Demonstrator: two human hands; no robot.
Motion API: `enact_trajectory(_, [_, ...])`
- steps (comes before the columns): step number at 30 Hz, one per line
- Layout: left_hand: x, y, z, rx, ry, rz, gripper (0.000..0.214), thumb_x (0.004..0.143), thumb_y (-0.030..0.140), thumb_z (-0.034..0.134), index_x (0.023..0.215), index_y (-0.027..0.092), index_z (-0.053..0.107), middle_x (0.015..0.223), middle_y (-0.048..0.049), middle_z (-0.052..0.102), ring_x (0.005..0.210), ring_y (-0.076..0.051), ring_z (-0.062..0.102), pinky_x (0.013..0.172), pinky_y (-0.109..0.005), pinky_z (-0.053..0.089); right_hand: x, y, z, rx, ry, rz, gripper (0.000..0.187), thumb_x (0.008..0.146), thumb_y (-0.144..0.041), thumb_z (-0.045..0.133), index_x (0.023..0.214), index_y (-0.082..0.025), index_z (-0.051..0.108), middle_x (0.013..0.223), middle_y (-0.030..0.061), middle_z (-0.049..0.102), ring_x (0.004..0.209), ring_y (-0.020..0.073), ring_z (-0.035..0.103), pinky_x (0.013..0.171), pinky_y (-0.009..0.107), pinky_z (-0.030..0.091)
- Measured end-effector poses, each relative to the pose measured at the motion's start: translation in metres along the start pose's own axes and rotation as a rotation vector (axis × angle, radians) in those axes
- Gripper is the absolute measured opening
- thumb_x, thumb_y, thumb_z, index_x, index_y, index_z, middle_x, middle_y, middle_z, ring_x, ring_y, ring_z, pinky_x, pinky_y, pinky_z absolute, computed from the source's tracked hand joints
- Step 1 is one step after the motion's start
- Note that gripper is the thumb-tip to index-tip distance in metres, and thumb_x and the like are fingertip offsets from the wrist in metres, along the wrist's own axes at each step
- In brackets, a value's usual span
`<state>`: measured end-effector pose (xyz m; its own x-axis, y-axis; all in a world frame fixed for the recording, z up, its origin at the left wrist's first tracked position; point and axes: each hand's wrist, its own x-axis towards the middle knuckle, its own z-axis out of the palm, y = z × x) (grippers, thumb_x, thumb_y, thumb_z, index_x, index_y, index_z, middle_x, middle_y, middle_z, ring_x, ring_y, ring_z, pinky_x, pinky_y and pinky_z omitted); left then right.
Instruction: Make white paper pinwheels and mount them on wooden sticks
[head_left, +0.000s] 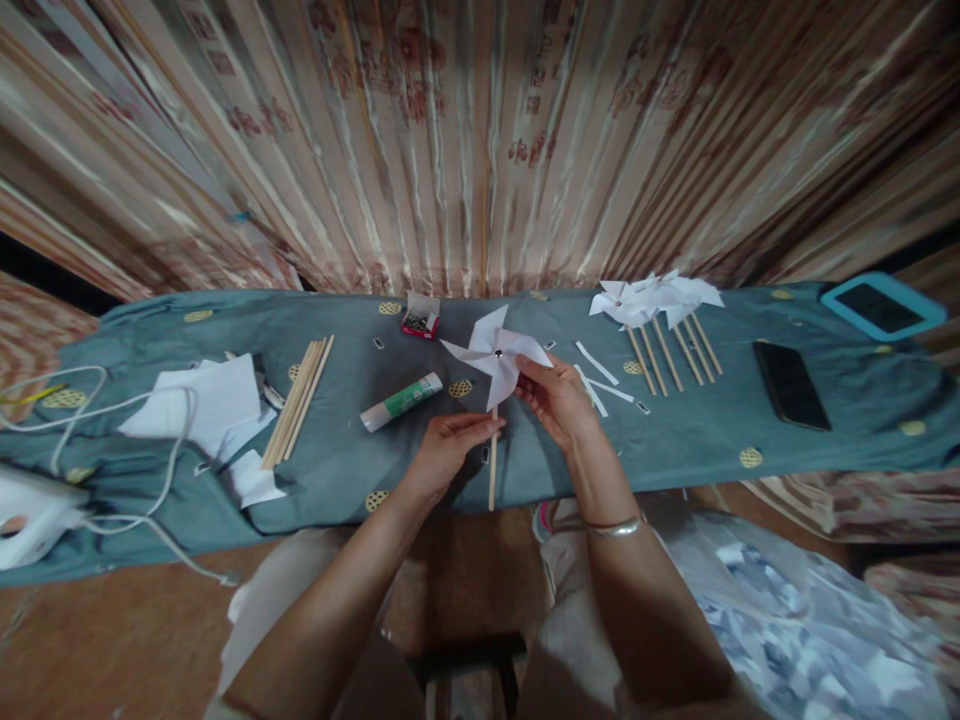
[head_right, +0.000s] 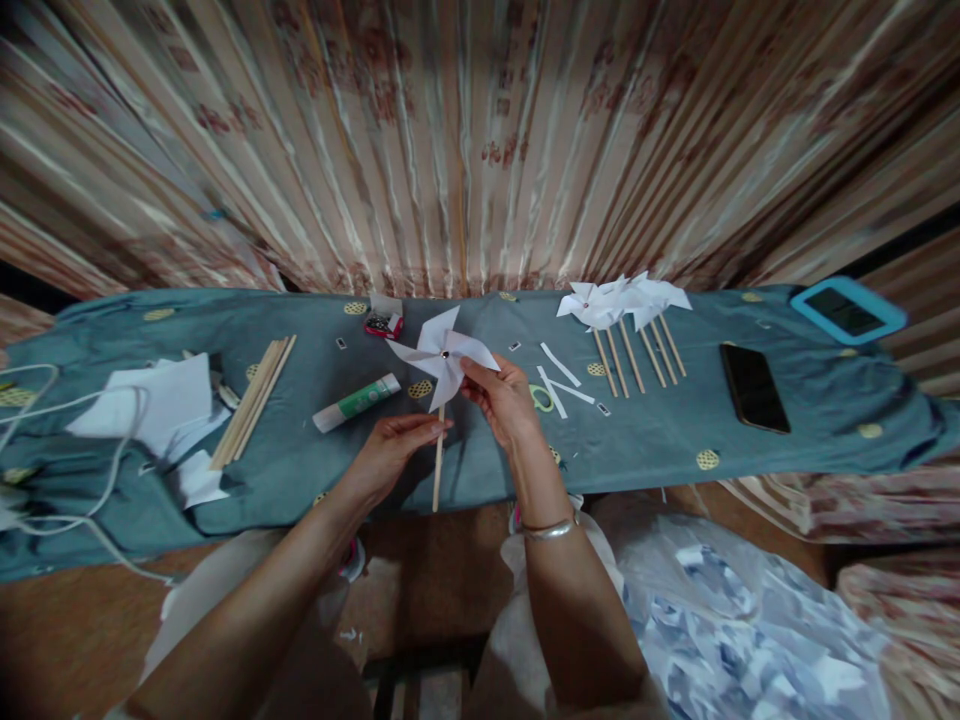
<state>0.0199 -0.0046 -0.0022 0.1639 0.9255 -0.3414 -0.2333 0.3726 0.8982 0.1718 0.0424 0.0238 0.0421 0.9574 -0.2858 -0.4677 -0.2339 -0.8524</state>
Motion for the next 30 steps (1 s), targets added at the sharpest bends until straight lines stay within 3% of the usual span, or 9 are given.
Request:
enact_trajectory(7, [0.0006, 0.0018, 0.0001, 0.006, 0.004, 0.002, 0.034, 0.052, 0.047, 0.088, 0.072, 0.02, 0.081, 0.076, -0.0059, 0.077, 0.073, -0.017, 0.064, 0.078, -0.03, 0.049, -0.0004, 0.0018, 0.0004, -0.04, -0.027, -0.009, 0.035, 0.046, -0.035, 0.093, 0.069, -0.019, 0.072, 0.06, -0.0041, 0.065, 0.054, 0.0073, 0.054, 0.05, 0.019, 0.045])
enact_trajectory(14, [0.0007, 0.0037, 0.0009, 0.016, 0.009, 0.026, 0.036, 0.051, 0.05, 0.088, 0.068, 0.02, 0.079, 0.072, -0.0057, 0.075, 0.073, -0.018, 0.064, 0.077, -0.031, 0.05, -0.0017, 0.0026, 0.0009, -0.142, -0.066, -0.027, 0.037, 0.047, -0.037, 0.092, 0.075, -0.02, 0.075, 0.07, -0.0032, 0.07, 0.061, 0.0082, 0.056, 0.057, 0.021, 0.044])
enact_trajectory(18, [0.0004, 0.0034, 0.0003, 0.019, 0.006, 0.02, 0.033, 0.053, 0.048, 0.086, 0.069, 0.02, 0.08, 0.074, -0.0059, 0.076, 0.075, -0.018, 0.065, 0.079, -0.03, 0.05, -0.0016, -0.0008, -0.0008, -0.122, -0.018, -0.036, 0.04, 0.045, -0.044, 0.092, 0.071, -0.021, 0.073, 0.068, -0.0035, 0.069, 0.064, 0.0101, 0.057, 0.058, 0.022, 0.045])
enact_trajectory(22, [0.0, 0.0019, -0.0001, 0.028, 0.022, 0.011, 0.031, 0.055, 0.044, 0.086, 0.073, 0.02, 0.081, 0.079, -0.0064, 0.077, 0.078, -0.019, 0.066, 0.081, -0.031, 0.05, 0.0013, -0.0033, -0.0043, -0.077, 0.046, -0.079, 0.039, 0.053, -0.053, 0.088, 0.069, -0.023, 0.069, 0.07, -0.0025, 0.07, 0.064, 0.0115, 0.058, 0.057, 0.023, 0.045])
enact_trajectory(30, [-0.0001, 0.0046, 0.0016, 0.026, 0.024, 0.012, 0.031, 0.052, 0.044, 0.087, 0.07, 0.02, 0.08, 0.075, -0.0059, 0.076, 0.075, -0.019, 0.066, 0.078, -0.03, 0.05, 0.0039, -0.0022, -0.0055, -0.069, 0.038, -0.136, 0.038, 0.052, -0.048, 0.088, 0.056, -0.022, 0.062, 0.052, -0.0058, 0.056, 0.048, 0.0078, 0.043, 0.046, 0.023, 0.032])
